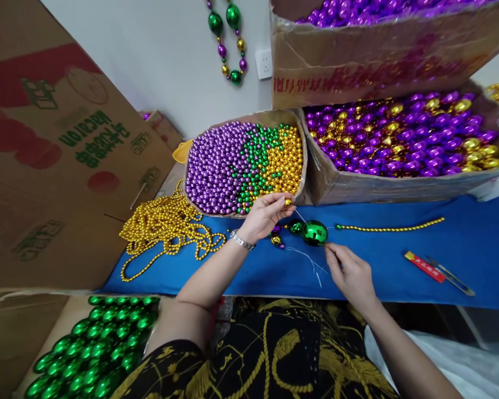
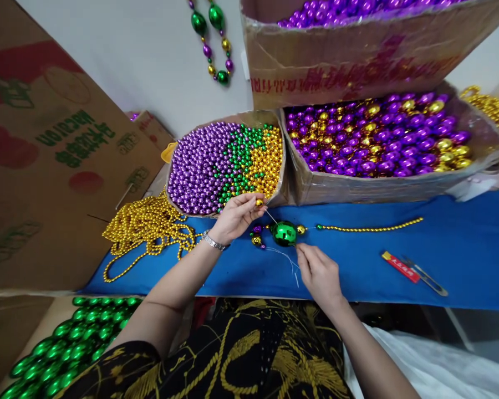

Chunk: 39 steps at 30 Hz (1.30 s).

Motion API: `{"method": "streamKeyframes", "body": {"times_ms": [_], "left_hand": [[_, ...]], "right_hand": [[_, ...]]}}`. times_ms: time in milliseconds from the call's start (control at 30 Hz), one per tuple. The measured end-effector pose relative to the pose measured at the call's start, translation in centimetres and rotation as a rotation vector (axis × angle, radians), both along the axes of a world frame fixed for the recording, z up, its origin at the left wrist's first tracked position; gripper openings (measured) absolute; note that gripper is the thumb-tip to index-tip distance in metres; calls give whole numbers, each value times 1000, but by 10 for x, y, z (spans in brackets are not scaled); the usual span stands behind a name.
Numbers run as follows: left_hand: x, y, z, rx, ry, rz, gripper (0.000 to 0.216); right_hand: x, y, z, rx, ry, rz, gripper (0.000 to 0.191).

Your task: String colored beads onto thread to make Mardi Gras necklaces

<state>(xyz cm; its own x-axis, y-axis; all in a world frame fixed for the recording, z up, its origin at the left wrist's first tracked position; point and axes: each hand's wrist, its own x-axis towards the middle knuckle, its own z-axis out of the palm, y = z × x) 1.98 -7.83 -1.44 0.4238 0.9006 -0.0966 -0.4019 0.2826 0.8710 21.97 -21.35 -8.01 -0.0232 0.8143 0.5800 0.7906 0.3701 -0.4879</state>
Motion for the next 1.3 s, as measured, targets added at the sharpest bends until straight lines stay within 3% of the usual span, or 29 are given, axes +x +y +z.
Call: {"method": "streamKeyframes", "body": {"times_ms": [200,367,567,667,767,867,967,1067,1133,1200,1300], "left_hand": [[-2,-4,-3,56,37,-37,25],[-1,-9,-6,300,264,-35,28],[27,-31,-50,293,384,-138,30],[39,-36,-62,407,453,-86,30],[47,-35,-42,562,495,-97,25],[59,-28,3,707,459,-180,22],[84,-8,51,823,420,-414,22],[132,30,81,988,429,-598,27],[176,59,85,1209,582,-513,30],[220,87,78,1424,896,-476,30],[270,115,61,1504,1316,-645,32]], "right_hand": [[2,-1,-3,23,-39,13,16],[8,-3,-21,23,-159,-60,19],[20,-6,-64,-175,-43,-62,21],[31,-9,-68,-183,-62,-127,22],[38,-7,-49,-159,-16,-211,27],[36,3,-22,-84,83,-119,30],[34,12,-5,-61,201,-35,22],[37,14,-4,-103,350,-46,21],[39,12,-8,-120,432,-42,21],[38,10,-14,-145,484,-38,22],[36,8,-20,-190,497,-21,22]]}}
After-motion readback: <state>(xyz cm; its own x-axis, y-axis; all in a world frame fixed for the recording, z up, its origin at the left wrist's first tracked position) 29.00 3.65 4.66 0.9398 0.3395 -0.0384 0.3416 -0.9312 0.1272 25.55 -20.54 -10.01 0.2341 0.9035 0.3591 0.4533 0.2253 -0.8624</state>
